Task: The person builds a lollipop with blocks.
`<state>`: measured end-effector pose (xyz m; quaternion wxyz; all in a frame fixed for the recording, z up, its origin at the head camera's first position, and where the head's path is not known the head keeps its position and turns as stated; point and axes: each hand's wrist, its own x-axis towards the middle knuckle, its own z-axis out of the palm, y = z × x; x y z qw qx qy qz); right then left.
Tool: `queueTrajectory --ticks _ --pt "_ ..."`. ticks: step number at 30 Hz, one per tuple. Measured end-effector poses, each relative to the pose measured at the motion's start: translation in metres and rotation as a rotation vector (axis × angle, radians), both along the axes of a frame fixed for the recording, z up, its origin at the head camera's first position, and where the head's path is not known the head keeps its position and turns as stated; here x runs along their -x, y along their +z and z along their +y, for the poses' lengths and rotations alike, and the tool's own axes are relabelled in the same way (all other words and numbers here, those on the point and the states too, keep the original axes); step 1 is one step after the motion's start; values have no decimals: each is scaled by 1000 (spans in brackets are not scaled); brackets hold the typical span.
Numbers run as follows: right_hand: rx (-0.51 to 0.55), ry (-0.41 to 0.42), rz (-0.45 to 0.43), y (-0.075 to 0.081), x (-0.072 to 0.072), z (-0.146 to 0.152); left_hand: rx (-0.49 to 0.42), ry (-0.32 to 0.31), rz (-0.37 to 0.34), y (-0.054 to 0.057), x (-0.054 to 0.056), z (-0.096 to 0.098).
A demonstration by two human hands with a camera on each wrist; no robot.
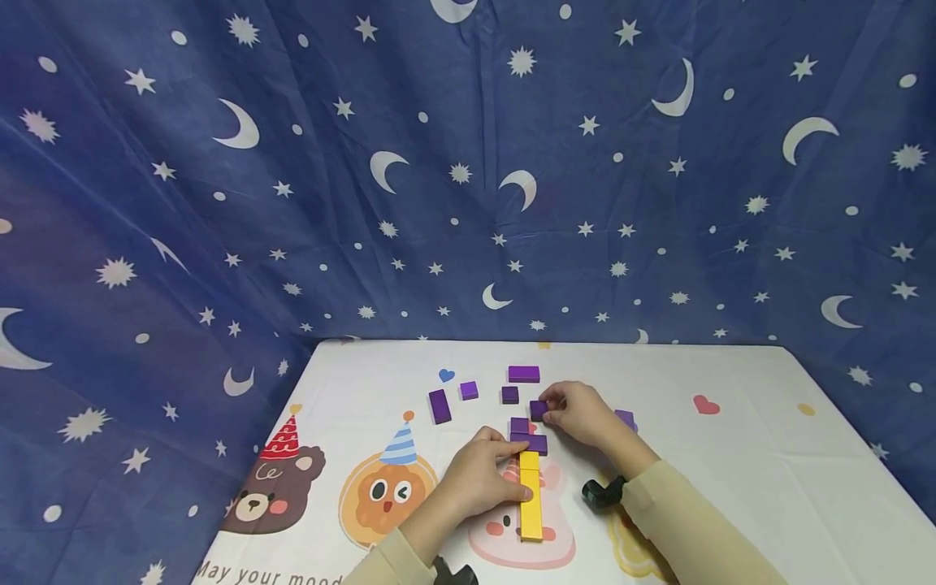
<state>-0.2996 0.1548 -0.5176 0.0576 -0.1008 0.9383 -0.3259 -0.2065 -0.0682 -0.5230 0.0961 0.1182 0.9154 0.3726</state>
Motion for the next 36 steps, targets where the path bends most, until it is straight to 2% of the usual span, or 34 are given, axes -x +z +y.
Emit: queueTrajectory --ticks 9,19,29,36 --pt "7 -2 -10 0 -6 0 -3 -4 3 0 0 0" --pt "40 24 -16 -4 -8 1 -4 -11 25 1 0 0" --pt "54 28 -49 -3 -9 2 1 -8 16 3 -1 0" --pt "48 32 -21 -5 -8 3 5 -7 12 5 -2 0"
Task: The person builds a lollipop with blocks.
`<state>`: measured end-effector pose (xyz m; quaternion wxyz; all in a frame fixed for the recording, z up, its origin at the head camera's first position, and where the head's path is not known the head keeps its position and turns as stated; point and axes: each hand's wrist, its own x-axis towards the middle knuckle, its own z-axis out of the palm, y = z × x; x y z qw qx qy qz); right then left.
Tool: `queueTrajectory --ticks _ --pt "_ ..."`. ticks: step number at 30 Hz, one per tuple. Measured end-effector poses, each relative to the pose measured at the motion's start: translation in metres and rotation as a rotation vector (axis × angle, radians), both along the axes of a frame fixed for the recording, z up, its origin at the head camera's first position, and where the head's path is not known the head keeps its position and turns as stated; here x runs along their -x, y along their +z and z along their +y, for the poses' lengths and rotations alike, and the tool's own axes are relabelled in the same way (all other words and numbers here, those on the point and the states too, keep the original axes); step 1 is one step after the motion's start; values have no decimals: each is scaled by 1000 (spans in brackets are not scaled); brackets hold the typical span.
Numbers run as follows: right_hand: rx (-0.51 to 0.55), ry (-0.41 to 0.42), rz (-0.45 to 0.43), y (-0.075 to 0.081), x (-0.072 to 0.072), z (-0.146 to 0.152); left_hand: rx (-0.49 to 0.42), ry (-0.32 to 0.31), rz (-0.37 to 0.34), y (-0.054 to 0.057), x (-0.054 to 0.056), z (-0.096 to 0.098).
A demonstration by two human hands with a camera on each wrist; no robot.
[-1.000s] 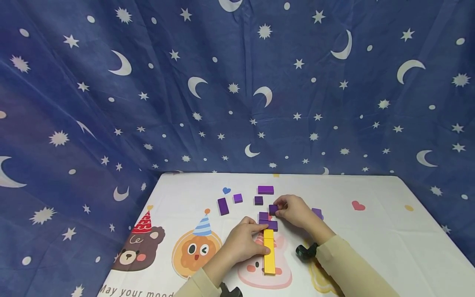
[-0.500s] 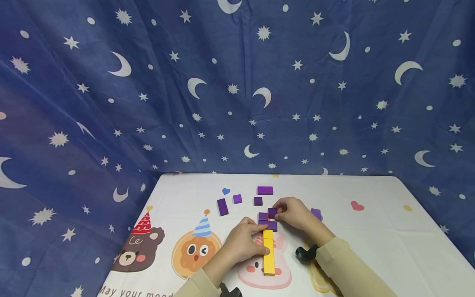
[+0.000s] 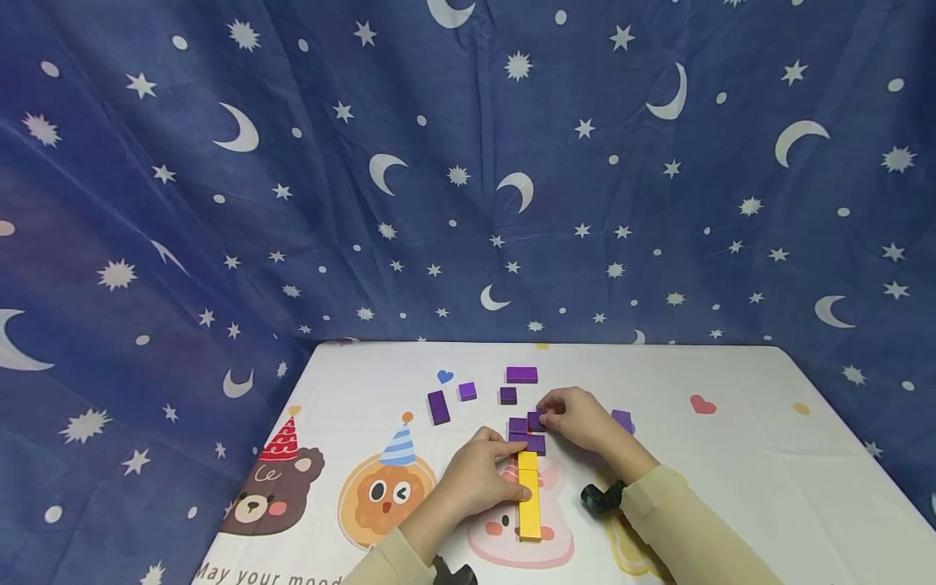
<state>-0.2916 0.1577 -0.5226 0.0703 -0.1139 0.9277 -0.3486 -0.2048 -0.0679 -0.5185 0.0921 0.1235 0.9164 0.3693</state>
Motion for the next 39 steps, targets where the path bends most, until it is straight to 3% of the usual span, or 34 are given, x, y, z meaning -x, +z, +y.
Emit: queueTrajectory --ticks 39 --pt "14 26 -11 2 -3 -1 6 4 10 -1 0 0"
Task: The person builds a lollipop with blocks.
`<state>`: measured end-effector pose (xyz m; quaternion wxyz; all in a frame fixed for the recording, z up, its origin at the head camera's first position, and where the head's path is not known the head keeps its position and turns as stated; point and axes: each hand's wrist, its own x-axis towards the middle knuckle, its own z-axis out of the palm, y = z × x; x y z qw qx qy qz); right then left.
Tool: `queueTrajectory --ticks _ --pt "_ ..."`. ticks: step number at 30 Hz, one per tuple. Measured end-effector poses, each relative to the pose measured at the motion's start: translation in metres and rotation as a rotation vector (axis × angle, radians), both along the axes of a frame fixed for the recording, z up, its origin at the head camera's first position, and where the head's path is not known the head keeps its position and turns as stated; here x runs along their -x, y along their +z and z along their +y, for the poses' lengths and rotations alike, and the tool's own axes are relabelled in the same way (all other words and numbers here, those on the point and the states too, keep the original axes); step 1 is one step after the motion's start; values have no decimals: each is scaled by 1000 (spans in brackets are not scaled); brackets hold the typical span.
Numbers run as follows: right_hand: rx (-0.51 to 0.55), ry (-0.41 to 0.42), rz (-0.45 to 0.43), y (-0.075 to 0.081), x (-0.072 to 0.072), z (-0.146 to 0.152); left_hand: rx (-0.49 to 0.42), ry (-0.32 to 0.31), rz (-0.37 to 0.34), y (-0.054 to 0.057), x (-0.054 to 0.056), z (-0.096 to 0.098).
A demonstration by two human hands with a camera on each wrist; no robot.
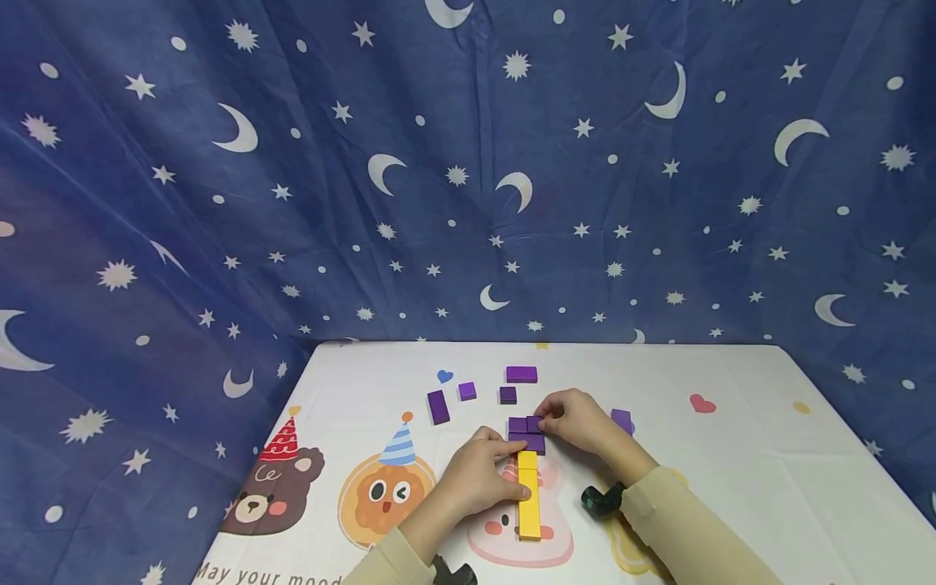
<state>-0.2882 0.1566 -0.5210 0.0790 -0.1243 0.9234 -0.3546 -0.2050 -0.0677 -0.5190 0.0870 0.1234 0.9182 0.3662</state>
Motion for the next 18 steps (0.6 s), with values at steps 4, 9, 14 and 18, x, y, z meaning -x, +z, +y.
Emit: queueTrajectory --ticks 4,9,14,18 --pt "-2 8 2 0 -1 0 5 4 -5 -2 0 0" --pt "-4 4 -6 1 -1 0 6 1 -5 -3 0 0" --pt "-10 3 -4 1 -1 1 8 -4 4 -3 2 0" --pt "-16 -1 -5 -1 0 1 11 -6 7 -2 2 0"
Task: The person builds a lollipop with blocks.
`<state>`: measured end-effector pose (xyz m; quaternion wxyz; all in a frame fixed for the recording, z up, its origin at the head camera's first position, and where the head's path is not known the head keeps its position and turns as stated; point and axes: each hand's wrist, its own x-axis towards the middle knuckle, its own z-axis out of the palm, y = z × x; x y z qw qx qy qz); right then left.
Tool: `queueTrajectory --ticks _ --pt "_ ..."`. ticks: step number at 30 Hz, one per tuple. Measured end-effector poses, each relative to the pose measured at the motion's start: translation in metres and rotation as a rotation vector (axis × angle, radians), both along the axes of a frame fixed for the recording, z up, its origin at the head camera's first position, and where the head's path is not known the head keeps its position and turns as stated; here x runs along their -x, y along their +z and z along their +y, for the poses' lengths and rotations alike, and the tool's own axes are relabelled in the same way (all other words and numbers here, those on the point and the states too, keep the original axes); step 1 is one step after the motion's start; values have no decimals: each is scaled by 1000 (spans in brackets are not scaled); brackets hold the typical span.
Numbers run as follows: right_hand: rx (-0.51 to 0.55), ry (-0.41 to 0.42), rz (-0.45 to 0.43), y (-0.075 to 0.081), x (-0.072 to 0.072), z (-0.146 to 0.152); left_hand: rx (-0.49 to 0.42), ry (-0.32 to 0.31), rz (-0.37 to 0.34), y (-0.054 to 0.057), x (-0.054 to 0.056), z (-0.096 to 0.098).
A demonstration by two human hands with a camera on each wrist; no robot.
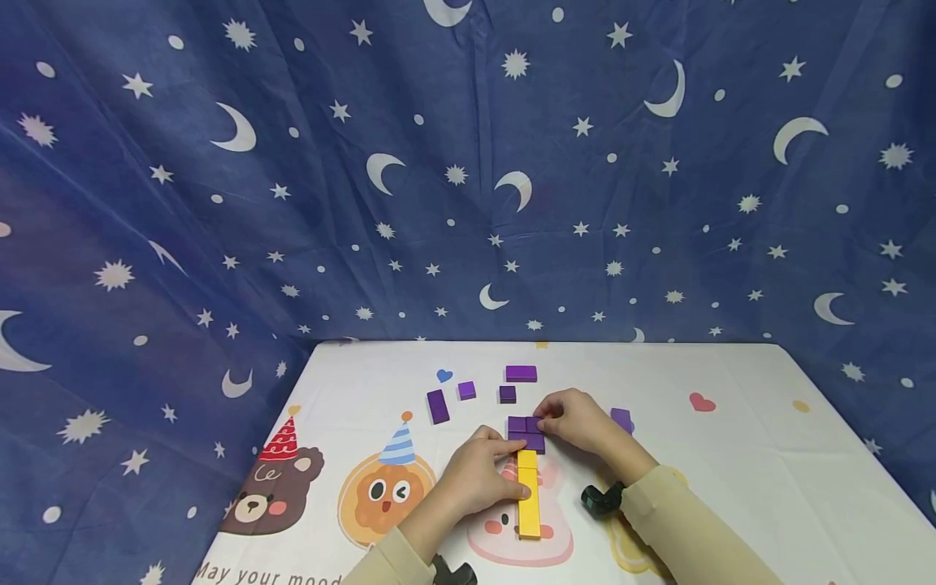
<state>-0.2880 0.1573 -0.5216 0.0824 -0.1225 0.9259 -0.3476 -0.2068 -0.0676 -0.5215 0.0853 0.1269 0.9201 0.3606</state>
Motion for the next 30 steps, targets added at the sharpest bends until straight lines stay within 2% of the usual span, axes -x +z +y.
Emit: queueTrajectory --ticks 30 --pt "-2 -26 5 -1 -2 -2 13 3 -14 3 -4 3"
